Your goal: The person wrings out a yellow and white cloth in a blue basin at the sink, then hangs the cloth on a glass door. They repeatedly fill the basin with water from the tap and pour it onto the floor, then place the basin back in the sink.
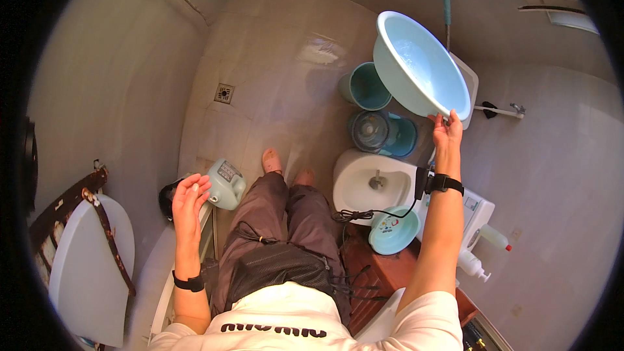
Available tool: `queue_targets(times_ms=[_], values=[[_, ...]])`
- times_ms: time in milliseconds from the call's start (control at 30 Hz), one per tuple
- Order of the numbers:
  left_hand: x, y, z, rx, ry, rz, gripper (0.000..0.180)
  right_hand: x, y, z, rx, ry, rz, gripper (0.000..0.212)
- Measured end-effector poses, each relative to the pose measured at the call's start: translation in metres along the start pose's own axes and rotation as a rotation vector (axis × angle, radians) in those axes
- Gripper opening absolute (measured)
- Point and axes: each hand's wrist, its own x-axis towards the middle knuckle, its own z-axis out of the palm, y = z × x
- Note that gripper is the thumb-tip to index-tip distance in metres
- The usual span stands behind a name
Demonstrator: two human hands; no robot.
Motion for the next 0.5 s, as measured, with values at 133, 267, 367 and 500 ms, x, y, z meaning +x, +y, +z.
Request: queue_targets(times_ms=[133,267,367,500], values=[[0.015,-0.002,0.007,0.006,-0.002,-0.041,0.022,0.027,0.007,0.035,-0.074,0.064,-0.034,0.033],[0.025,-0.010,0.013,0.030,0.024,-0.084,0.022,0.076,0.034,0.067,-0.088,0.130,-0.025,0.032],[0.031,-0.018,0.018,0.081,0.065,-0.122,0.023,0.113,0.056,0.088,-0.112,0.190,-0.040,0.027],[0.041,-0.031,0.028,0.095,0.136,-0.182,0.022,0.154,0.086,0.121,-0.074,0.179,-0.019,0.029]])
